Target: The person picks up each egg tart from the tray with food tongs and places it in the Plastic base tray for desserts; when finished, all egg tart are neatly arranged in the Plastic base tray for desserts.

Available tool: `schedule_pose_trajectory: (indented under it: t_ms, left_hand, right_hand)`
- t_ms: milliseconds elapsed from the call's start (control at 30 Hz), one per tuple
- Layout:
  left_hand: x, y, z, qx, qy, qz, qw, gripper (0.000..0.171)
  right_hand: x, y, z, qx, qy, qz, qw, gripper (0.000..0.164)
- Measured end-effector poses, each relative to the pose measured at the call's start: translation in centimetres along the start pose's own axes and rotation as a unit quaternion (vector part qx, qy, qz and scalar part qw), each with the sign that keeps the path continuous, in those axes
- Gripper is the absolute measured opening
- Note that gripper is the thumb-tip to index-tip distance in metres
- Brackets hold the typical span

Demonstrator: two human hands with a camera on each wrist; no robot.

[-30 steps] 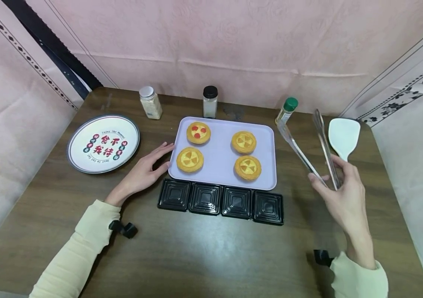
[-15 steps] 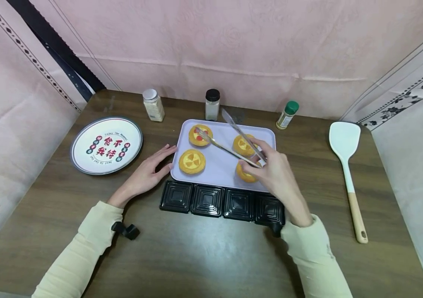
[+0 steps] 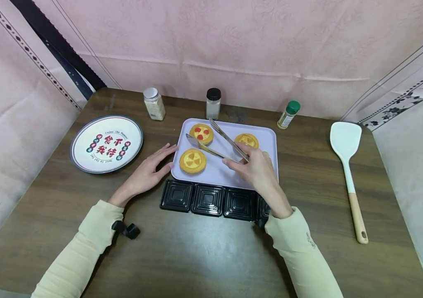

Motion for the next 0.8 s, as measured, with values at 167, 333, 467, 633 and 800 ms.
schedule_pose_trajectory:
  t_ms: [167, 333, 467, 633, 800]
  left_hand:
    - [0.07, -0.10, 0.05, 0.002, -0.001, -0.001, 1.0000, 0.052]
    - [0.04, -0.16, 0.13, 0.001, 0.000, -0.001, 1.0000, 0.052]
    - [0.07, -0.22, 0.15, 0.002, 0.001, 0.001, 1.0000, 0.052]
    - [0.10, -0.19, 0.10, 0.002, -0.002, -0.001, 1.0000, 0.052]
    - [0.11, -0.14, 0.08, 0.003, -0.002, -0.002, 1.0000, 0.052]
  right_hand:
    - [0.07, 0.17, 0.29, -0.010, -0.006, -0.001, 1.000, 0.064]
    - [0.09, 0.19, 0.33, -0.008, -0.010, -0.009, 1.000, 0.059]
    - [0.04, 0.19, 0.28, -0.009, -0.014, -0.009, 1.000, 0.057]
    - [0.02, 0.18, 0.32, -0.013, -0.015, -0.009, 1.000, 0.056]
    - [0.04, 0.23, 0.36, -0.015, -0.012, -0.013, 1.000, 0.055]
Point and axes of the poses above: each hand's wrist, its own x-axis towards the middle knuckle, its own z-axis out of the palm, y = z × x, the point moved 4 cm from there along x, towards the middle knuckle, and after that the axes turned 9 degrees about y, right-handed, at the moved point
